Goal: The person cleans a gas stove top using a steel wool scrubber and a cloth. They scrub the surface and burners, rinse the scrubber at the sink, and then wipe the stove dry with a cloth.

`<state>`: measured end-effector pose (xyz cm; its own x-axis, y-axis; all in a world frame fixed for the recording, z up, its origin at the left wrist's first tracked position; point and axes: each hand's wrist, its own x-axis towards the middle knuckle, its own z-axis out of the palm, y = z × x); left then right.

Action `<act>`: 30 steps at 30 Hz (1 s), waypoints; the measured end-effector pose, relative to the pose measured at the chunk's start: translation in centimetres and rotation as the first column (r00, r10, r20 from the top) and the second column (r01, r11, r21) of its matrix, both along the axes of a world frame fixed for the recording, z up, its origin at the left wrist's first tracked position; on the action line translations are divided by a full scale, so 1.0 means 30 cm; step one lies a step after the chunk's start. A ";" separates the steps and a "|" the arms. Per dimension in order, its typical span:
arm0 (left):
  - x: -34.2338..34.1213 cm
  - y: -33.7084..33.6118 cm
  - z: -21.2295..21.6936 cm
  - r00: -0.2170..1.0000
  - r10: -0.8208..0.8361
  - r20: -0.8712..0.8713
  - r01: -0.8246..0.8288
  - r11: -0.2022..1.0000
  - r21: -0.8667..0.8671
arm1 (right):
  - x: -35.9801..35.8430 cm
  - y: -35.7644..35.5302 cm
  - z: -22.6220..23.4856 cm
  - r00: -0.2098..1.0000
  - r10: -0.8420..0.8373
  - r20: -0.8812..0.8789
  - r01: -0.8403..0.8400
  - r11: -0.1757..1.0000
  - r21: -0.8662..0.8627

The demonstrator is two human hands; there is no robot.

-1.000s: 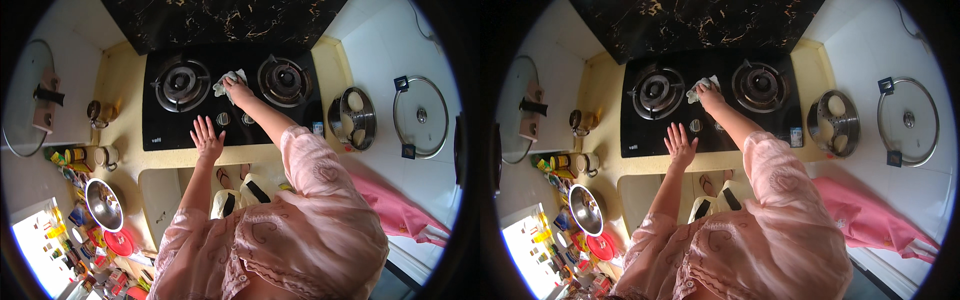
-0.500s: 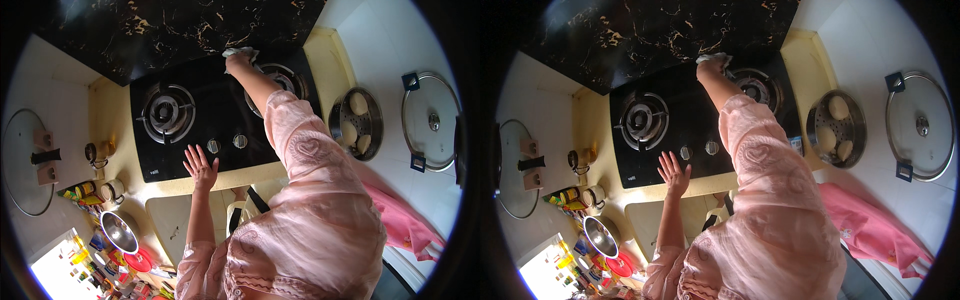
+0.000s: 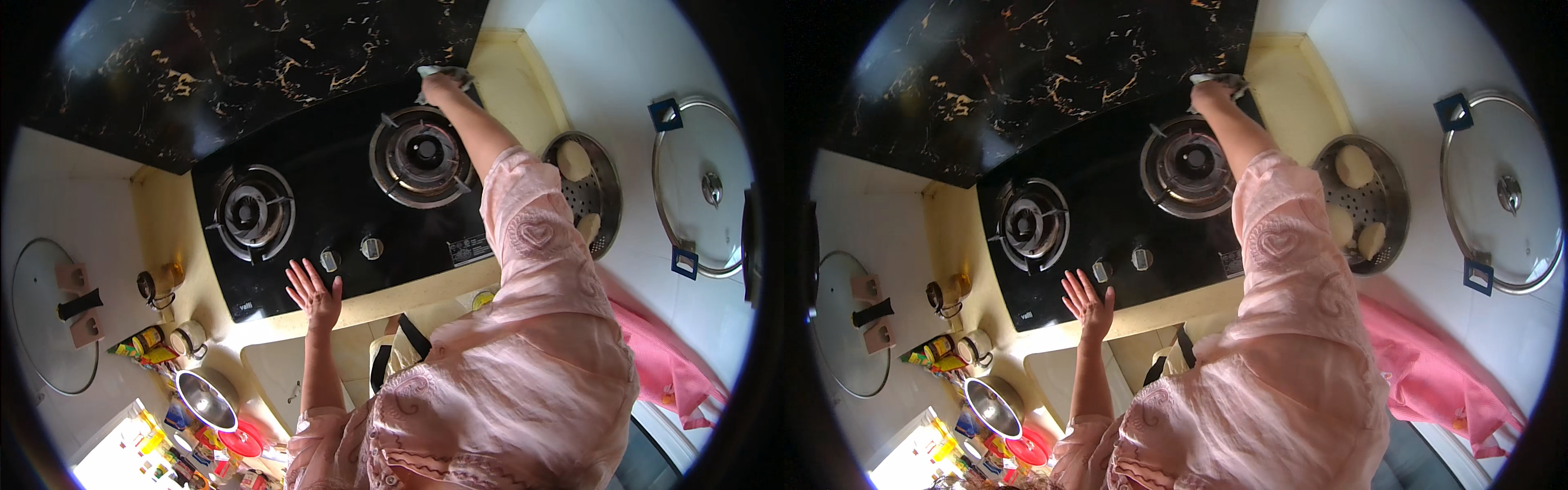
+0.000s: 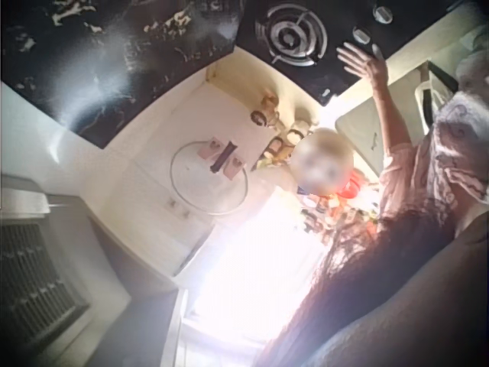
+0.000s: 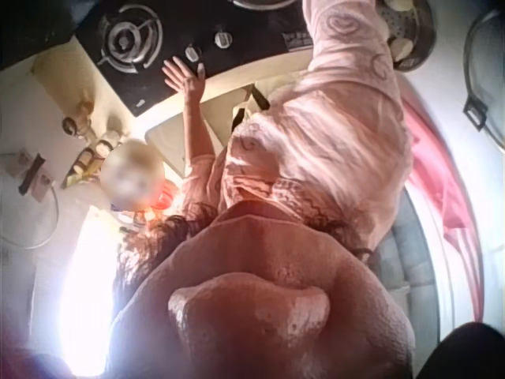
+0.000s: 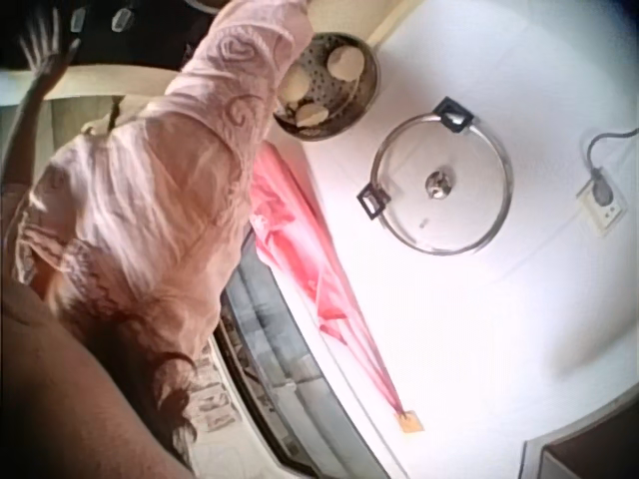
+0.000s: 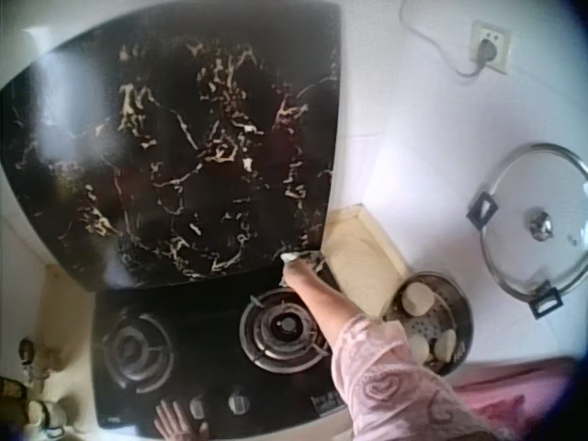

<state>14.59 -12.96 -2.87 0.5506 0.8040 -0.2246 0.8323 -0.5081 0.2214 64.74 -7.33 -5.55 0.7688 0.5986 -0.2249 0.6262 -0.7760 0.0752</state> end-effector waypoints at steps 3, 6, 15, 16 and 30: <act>0.027 0.017 -0.004 0.999 -0.048 0.010 0.048 0.999 -0.017 | 0.178 0.020 -0.310 0.992 0.064 -0.110 -0.060 0.997 0.044; -0.020 -0.006 -0.014 1.000 0.006 -0.017 -0.006 1.000 0.008 | 0.003 -0.041 -0.013 0.978 0.197 -0.065 -0.196 0.980 0.031; -0.010 0.008 -0.007 1.000 -0.008 -0.007 0.008 1.000 -0.002 | -0.009 -0.128 0.041 0.918 -0.278 -0.282 0.360 0.882 0.305; 0.000 0.013 -0.008 1.000 -0.017 -0.003 0.017 1.000 0.000 | 0.061 -0.142 -0.022 0.977 -0.131 -0.171 0.172 0.951 0.256; 0.003 -0.003 -0.019 0.999 -0.019 0.031 0.017 0.999 0.047 | -0.117 -0.461 0.161 0.996 0.045 -0.071 -0.040 0.997 0.071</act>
<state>14.69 -13.04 -3.43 0.5711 0.8032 -0.1692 0.8161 -0.5334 0.2225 61.22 -21.15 -0.73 0.7256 0.6466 -0.2355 0.6606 -0.7503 -0.0247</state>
